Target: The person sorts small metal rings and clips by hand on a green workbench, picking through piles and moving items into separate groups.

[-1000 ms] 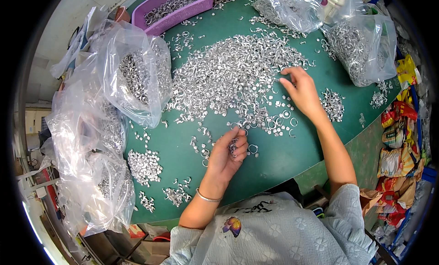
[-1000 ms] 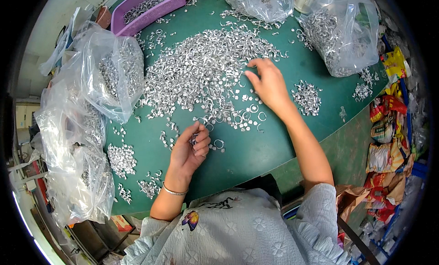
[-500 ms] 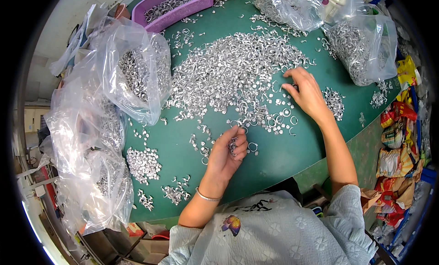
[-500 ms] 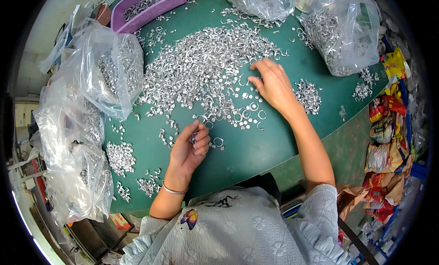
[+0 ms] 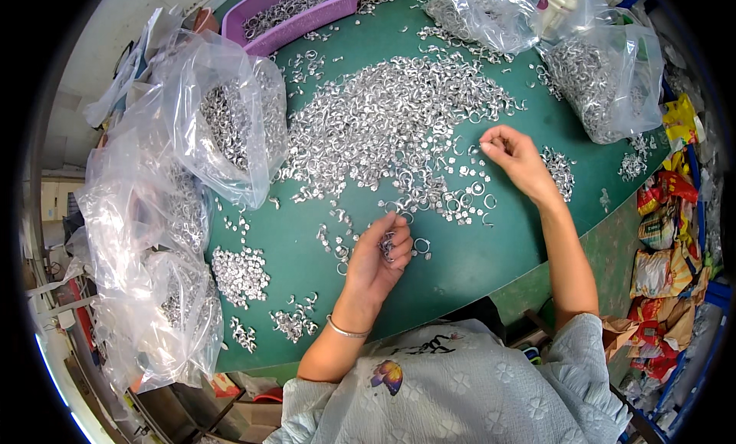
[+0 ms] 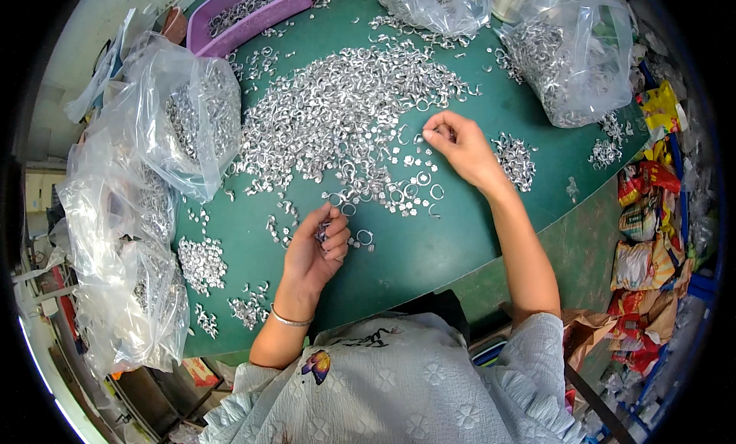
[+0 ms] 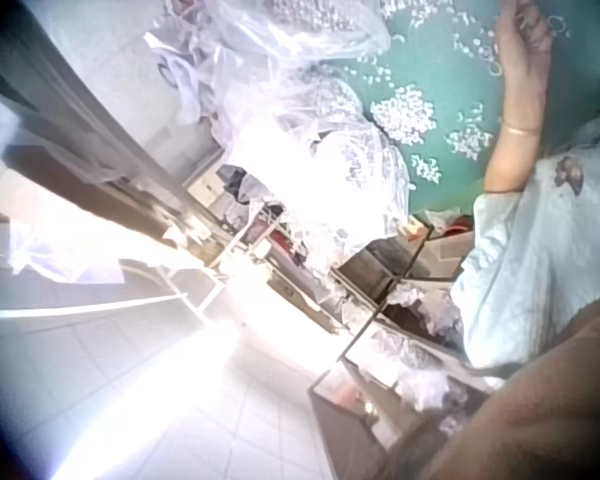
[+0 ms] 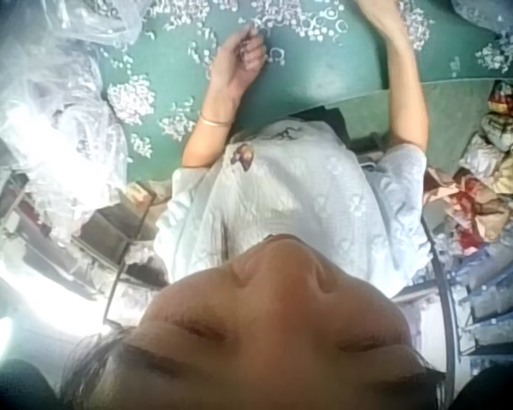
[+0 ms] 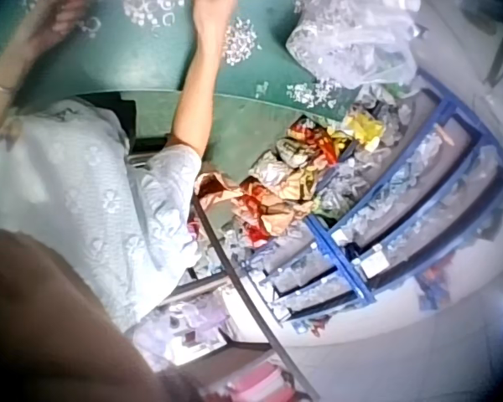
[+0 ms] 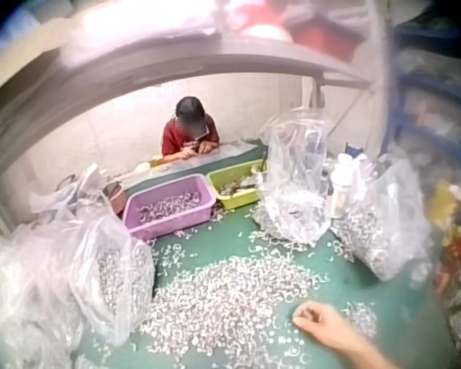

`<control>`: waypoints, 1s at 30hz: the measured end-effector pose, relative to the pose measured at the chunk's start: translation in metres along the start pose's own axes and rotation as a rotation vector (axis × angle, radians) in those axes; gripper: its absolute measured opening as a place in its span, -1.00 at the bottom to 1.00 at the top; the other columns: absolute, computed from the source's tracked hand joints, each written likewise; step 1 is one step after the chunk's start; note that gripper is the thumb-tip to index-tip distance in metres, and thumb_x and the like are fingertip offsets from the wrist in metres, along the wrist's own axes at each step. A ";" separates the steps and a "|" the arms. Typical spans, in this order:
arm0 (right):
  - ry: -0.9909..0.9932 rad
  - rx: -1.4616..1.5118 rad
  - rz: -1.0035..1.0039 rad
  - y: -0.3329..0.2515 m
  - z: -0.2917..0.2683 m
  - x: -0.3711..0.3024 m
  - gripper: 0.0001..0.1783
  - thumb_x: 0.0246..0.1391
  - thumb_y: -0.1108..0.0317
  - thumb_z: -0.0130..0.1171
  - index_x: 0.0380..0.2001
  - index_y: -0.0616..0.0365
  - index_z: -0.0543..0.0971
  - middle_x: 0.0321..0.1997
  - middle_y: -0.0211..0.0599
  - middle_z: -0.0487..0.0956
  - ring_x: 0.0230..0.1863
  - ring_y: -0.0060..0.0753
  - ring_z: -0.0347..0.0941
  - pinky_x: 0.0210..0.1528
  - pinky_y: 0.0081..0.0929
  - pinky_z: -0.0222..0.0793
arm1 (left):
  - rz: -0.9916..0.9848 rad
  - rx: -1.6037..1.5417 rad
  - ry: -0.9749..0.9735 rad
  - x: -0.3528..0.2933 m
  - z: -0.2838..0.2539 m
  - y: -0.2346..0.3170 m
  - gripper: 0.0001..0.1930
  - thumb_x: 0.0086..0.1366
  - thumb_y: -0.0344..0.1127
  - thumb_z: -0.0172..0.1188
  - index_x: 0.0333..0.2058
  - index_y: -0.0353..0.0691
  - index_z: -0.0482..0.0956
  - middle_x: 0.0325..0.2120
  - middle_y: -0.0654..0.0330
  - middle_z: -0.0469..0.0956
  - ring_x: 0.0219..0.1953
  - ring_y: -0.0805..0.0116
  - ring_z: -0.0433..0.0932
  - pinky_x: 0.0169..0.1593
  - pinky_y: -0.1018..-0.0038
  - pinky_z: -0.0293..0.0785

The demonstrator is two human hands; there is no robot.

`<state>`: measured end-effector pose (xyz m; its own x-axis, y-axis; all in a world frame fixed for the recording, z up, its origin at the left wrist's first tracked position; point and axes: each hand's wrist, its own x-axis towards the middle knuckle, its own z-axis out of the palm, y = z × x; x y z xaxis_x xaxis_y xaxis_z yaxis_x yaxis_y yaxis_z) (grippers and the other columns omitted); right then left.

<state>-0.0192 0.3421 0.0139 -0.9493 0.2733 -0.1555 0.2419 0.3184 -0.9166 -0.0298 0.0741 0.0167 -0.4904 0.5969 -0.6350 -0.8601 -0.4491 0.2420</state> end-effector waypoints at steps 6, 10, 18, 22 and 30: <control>0.086 -0.615 -0.247 -0.001 0.018 0.005 -0.84 -0.09 0.39 0.23 -0.39 0.17 0.53 -0.46 -0.21 0.41 -0.35 -0.16 0.41 -0.30 -0.28 0.29 | 0.004 -0.024 -0.029 0.000 -0.003 -0.001 -0.82 0.29 -0.27 0.00 -0.39 -0.27 0.40 -0.65 0.34 0.22 -0.65 0.59 0.13 -0.65 0.68 0.04; 0.088 -0.463 -0.281 0.003 0.015 0.009 -0.87 -0.08 0.38 0.22 -0.45 0.18 0.53 -0.48 -0.21 0.39 -0.42 -0.17 0.36 -0.36 -0.33 0.27 | 0.012 -0.025 -0.024 -0.001 -0.006 -0.001 -0.82 0.28 -0.27 0.02 -0.38 -0.28 0.42 -0.65 0.33 0.23 -0.64 0.58 0.14 -0.64 0.67 0.05; 0.030 1.181 0.229 -0.010 -0.018 -0.006 -0.84 0.12 0.40 0.04 -0.30 0.29 0.47 -0.46 -0.36 0.46 -0.45 -0.60 0.32 -0.41 -0.67 0.26 | 0.014 -0.032 0.015 -0.003 -0.003 0.000 -0.85 0.30 -0.29 -0.02 -0.41 -0.22 0.36 -0.66 0.36 0.15 -0.66 0.62 0.10 -0.67 0.70 0.00; -0.035 0.668 0.193 0.022 -0.038 0.000 -0.80 0.10 0.33 0.10 -0.36 0.29 0.51 -0.70 -0.58 0.28 -0.65 -0.68 0.16 -0.60 -0.64 0.08 | 0.004 -0.037 0.025 -0.004 0.002 -0.001 -0.85 0.30 -0.29 -0.03 -0.41 -0.22 0.36 -0.65 0.36 0.16 -0.66 0.61 0.09 -0.67 0.69 -0.01; 0.209 -0.506 -0.255 0.018 0.004 -0.016 -0.79 -0.18 0.45 0.30 -0.40 0.20 0.54 -0.72 -0.35 0.07 -0.67 -0.57 0.03 -0.59 -0.50 0.01 | 0.010 -0.044 0.018 -0.003 -0.004 -0.001 -0.83 0.29 -0.28 -0.02 -0.41 -0.24 0.38 -0.64 0.34 0.18 -0.65 0.59 0.11 -0.65 0.68 0.03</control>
<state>-0.0008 0.3400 -0.0019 -0.9428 0.2877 0.1686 0.1260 0.7755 -0.6186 -0.0265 0.0698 0.0153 -0.4959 0.5803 -0.6461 -0.8480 -0.4839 0.2162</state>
